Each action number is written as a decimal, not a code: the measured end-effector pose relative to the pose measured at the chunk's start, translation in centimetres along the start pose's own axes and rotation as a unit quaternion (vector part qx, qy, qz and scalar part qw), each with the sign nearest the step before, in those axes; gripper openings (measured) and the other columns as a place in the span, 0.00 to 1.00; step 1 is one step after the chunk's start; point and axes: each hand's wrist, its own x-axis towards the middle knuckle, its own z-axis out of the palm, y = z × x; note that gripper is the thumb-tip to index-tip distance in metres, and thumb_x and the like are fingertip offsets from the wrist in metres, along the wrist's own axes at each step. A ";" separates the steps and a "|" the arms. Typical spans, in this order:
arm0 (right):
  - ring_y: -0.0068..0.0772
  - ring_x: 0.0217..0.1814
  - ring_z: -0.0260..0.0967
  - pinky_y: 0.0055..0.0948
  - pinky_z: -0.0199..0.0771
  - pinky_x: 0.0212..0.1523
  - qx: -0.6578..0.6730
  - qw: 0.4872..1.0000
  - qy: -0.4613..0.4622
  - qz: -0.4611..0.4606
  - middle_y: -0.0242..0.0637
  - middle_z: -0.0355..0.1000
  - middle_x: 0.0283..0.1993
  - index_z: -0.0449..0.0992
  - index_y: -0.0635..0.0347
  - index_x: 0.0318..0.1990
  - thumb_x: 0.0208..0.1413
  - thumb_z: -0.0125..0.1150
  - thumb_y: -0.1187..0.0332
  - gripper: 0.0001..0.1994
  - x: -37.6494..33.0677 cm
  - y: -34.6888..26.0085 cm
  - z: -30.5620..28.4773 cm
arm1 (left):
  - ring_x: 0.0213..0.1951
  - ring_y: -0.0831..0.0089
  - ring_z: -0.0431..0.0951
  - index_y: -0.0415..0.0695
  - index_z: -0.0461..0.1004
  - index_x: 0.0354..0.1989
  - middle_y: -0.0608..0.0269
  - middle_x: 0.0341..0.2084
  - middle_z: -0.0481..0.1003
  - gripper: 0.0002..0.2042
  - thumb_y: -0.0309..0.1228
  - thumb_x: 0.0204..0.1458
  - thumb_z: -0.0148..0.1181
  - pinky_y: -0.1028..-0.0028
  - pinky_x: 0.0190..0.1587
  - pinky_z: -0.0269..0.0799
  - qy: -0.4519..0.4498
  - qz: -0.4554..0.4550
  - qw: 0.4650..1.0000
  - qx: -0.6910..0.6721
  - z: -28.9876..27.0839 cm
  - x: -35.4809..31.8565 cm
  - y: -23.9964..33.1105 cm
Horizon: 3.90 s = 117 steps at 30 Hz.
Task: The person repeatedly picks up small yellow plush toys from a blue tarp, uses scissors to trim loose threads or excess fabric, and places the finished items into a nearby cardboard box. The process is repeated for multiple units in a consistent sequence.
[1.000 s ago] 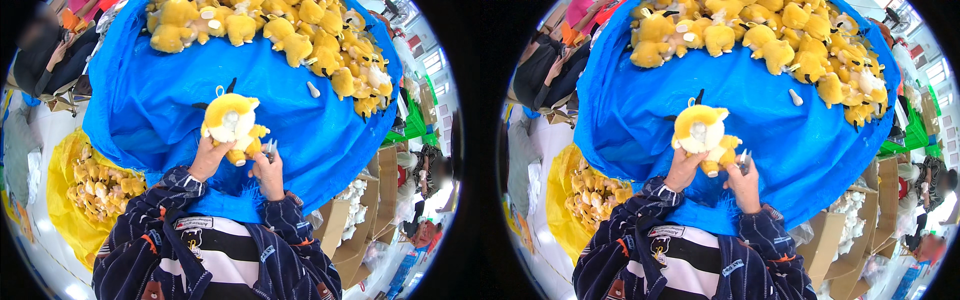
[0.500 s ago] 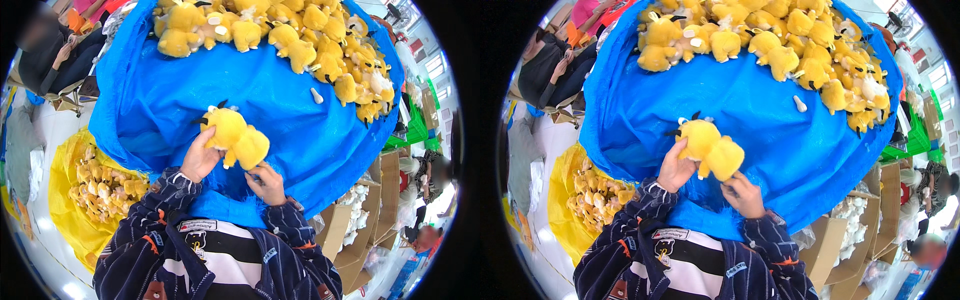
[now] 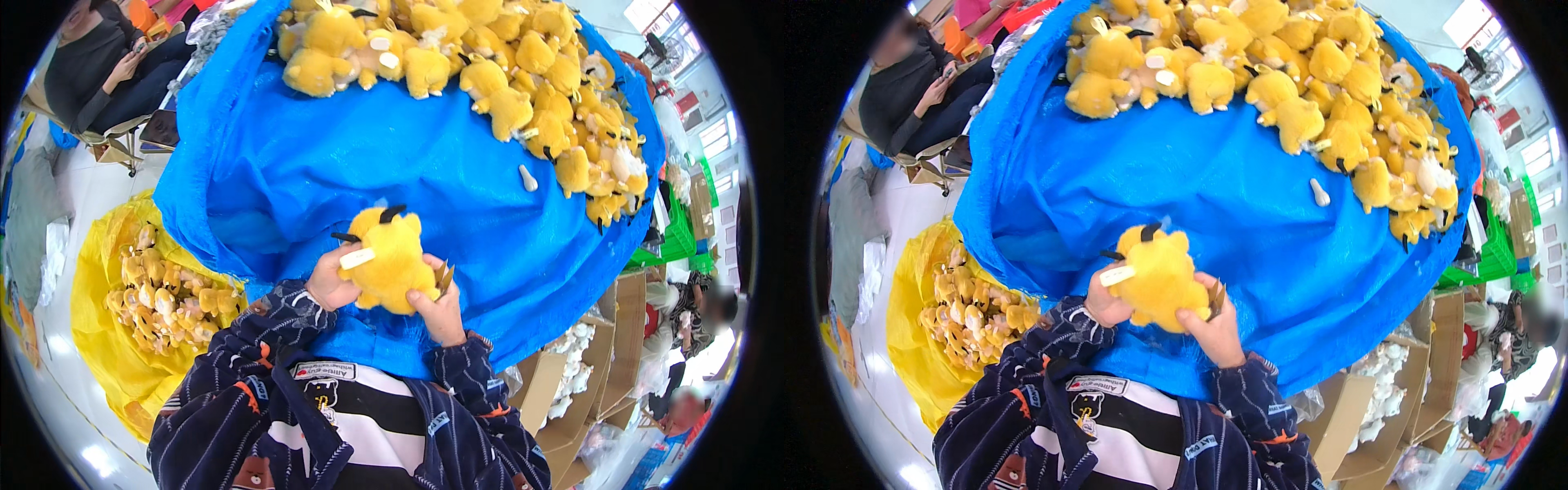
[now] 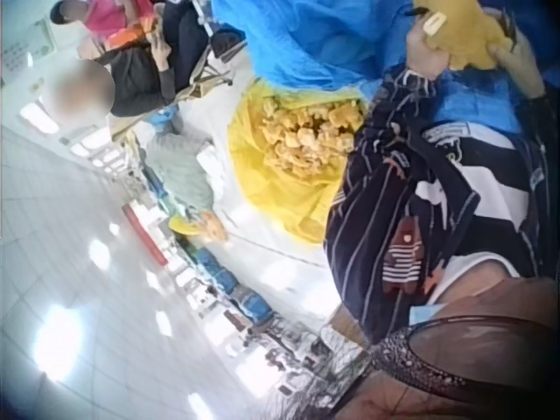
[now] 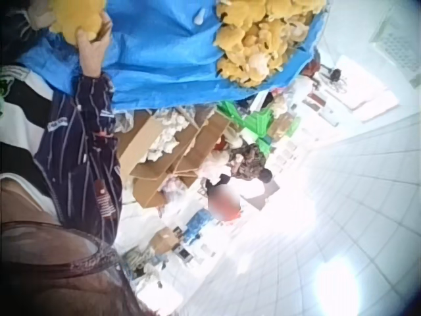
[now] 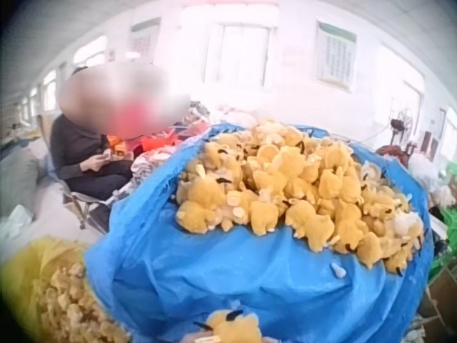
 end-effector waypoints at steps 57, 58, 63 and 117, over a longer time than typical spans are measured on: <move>0.47 0.39 0.72 0.31 0.74 0.39 -0.377 0.872 0.111 -0.293 0.48 0.70 0.43 0.68 0.67 0.49 0.38 0.69 0.73 0.27 0.1 -3.0 1.3 | 0.42 0.75 0.75 0.37 0.66 0.48 0.61 0.40 0.75 0.20 0.24 0.45 0.61 0.74 0.46 0.71 0.160 0.195 0.817 0.517 2.3 2.6 -2.9; 0.48 0.40 0.72 0.32 0.74 0.40 -0.374 0.877 0.127 -0.273 0.48 0.70 0.43 0.68 0.67 0.48 0.38 0.68 0.75 0.25 0.5 -2.3 1.1 | 0.42 0.74 0.75 0.37 0.65 0.49 0.59 0.40 0.75 0.22 0.24 0.43 0.63 0.73 0.46 0.70 0.127 0.198 0.760 0.606 2.5 2.5 -3.3; 0.44 0.44 0.72 0.32 0.71 0.44 -0.249 0.931 0.207 -0.168 0.48 0.71 0.39 0.68 0.67 0.45 0.38 0.58 0.82 0.20 1.6 -1.5 0.2 | 0.43 0.72 0.74 0.36 0.64 0.48 0.58 0.40 0.74 0.22 0.23 0.43 0.62 0.73 0.47 0.69 0.119 0.113 0.748 0.643 3.4 2.3 -3.6; 0.32 0.36 0.68 0.26 0.68 0.33 -0.384 0.909 0.121 -0.108 0.41 0.71 0.40 0.69 0.65 0.52 0.42 0.69 0.67 0.27 3.3 -3.6 -2.2 | 0.45 0.73 0.73 0.35 0.63 0.49 0.59 0.43 0.71 0.18 0.25 0.51 0.58 0.73 0.48 0.69 0.225 0.134 0.872 0.413 2.2 1.9 0.4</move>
